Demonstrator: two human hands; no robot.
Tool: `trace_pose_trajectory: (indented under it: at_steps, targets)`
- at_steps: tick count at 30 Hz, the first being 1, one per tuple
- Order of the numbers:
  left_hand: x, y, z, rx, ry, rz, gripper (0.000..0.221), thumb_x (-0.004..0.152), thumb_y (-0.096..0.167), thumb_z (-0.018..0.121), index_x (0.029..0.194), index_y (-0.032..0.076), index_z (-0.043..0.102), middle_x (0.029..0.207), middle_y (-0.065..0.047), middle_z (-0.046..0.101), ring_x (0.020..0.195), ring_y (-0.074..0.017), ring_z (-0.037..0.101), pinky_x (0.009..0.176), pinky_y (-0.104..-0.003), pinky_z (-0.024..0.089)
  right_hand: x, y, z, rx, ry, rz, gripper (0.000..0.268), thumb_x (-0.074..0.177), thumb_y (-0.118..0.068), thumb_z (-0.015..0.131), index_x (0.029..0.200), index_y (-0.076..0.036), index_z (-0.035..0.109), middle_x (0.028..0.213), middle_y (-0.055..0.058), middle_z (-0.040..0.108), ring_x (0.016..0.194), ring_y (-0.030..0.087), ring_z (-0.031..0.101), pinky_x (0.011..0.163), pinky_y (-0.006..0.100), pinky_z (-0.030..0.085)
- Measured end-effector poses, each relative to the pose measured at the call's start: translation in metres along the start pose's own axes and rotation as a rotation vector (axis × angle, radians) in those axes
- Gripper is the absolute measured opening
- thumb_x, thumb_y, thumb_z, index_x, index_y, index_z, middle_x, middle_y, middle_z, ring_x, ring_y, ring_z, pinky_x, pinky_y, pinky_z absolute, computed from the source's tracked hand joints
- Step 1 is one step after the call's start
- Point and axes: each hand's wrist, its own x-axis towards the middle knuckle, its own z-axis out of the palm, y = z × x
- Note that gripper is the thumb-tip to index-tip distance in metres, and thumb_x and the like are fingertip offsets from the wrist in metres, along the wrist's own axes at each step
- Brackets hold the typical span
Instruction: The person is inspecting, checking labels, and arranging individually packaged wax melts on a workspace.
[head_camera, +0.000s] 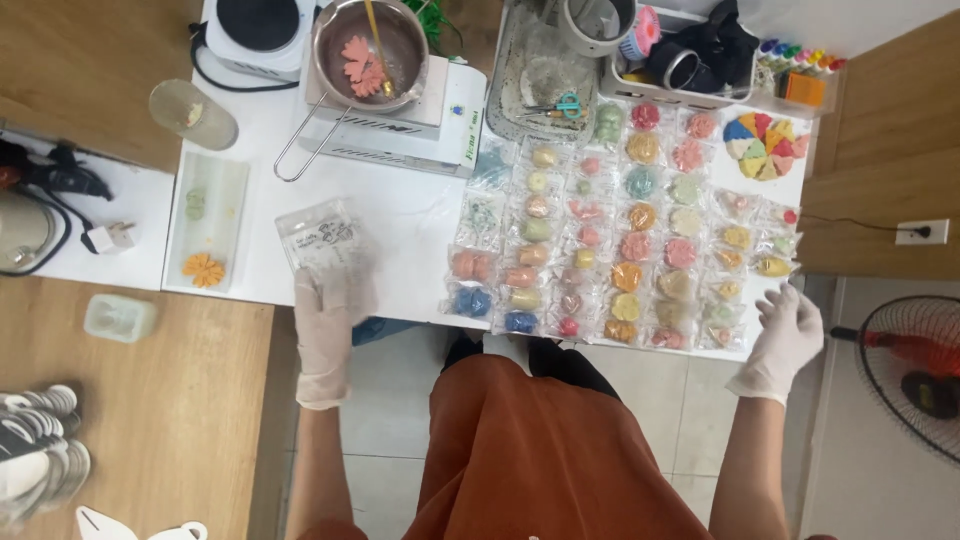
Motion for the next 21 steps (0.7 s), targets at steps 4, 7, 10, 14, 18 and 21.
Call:
trace_pose_trajectory:
  at_steps: [4, 7, 10, 14, 18, 21]
  targets:
    - [-0.013, 0.025, 0.055, -0.547, -0.174, -0.129, 0.057, 0.103, 0.023, 0.056, 0.152, 0.004, 0.033, 0.136, -0.004, 0.062, 0.12, -0.0175, 0.062, 0.098, -0.028, 0.052, -0.086, -0.104, 0.052, -0.013, -0.153, -0.034, 0.031, 0.106, -0.026, 0.064, 0.126, -0.003, 0.065, 0.118, 0.009, 0.073, 0.102, 0.014, 0.069, 0.092, 0.027, 0.053]
    - [-0.021, 0.052, 0.087, -0.777, -0.418, -0.185, 0.052, 0.103, 0.018, 0.056, 0.151, 0.004, 0.04, 0.132, -0.006, 0.063, 0.117, -0.0176, 0.063, 0.096, -0.031, 0.054, -0.129, -0.157, 0.075, -0.037, -0.47, 0.053, 0.041, 0.096, -0.02, 0.063, 0.135, -0.006, 0.059, 0.128, 0.008, 0.07, 0.112, 0.017, 0.07, 0.099, 0.029, 0.054]
    - [-0.038, 0.095, 0.107, -0.822, -0.618, -0.263, 0.045, 0.103, 0.016, 0.054, 0.147, 0.008, 0.048, 0.126, -0.005, 0.065, 0.112, -0.0164, 0.066, 0.092, -0.034, 0.057, -0.136, -0.155, 0.08, 0.346, -0.9, 0.125, 0.054, 0.092, -0.011, 0.061, 0.144, -0.005, 0.051, 0.133, 0.01, 0.068, 0.113, 0.019, 0.068, 0.1, 0.033, 0.056]
    - [-0.044, 0.11, 0.126, -0.836, -0.713, -0.248, 0.038, 0.106, 0.017, 0.054, 0.143, 0.009, 0.052, 0.126, -0.003, 0.065, 0.112, -0.0141, 0.066, 0.094, -0.033, 0.057, -0.137, -0.142, 0.073, 0.448, -0.946, 0.233, 0.038, 0.092, -0.004, 0.068, 0.129, 0.001, 0.061, 0.118, 0.01, 0.071, 0.109, 0.015, 0.068, 0.096, 0.029, 0.055]
    - [-0.028, 0.062, 0.166, -0.544, -0.614, 0.004, 0.039, 0.105, 0.015, 0.065, 0.14, 0.005, 0.051, 0.127, -0.008, 0.058, 0.112, -0.0177, 0.061, 0.096, -0.033, 0.053, -0.129, -0.108, 0.065, 0.385, -0.752, 0.128, 0.019, 0.095, -0.001, 0.074, 0.112, 0.005, 0.069, 0.104, 0.009, 0.073, 0.093, 0.013, 0.069, 0.086, 0.026, 0.056]
    - [-0.054, 0.102, 0.182, -0.168, -0.329, 0.554, 0.06, 0.097, 0.012, 0.076, 0.144, 0.0, 0.042, 0.142, -0.015, 0.045, 0.13, -0.0259, 0.049, 0.111, -0.035, 0.043, -0.131, -0.129, 0.058, 0.262, -0.61, 0.212, 0.016, 0.094, -0.005, 0.071, 0.109, -0.001, 0.067, 0.099, 0.007, 0.074, 0.082, 0.01, 0.064, 0.071, 0.025, 0.048]
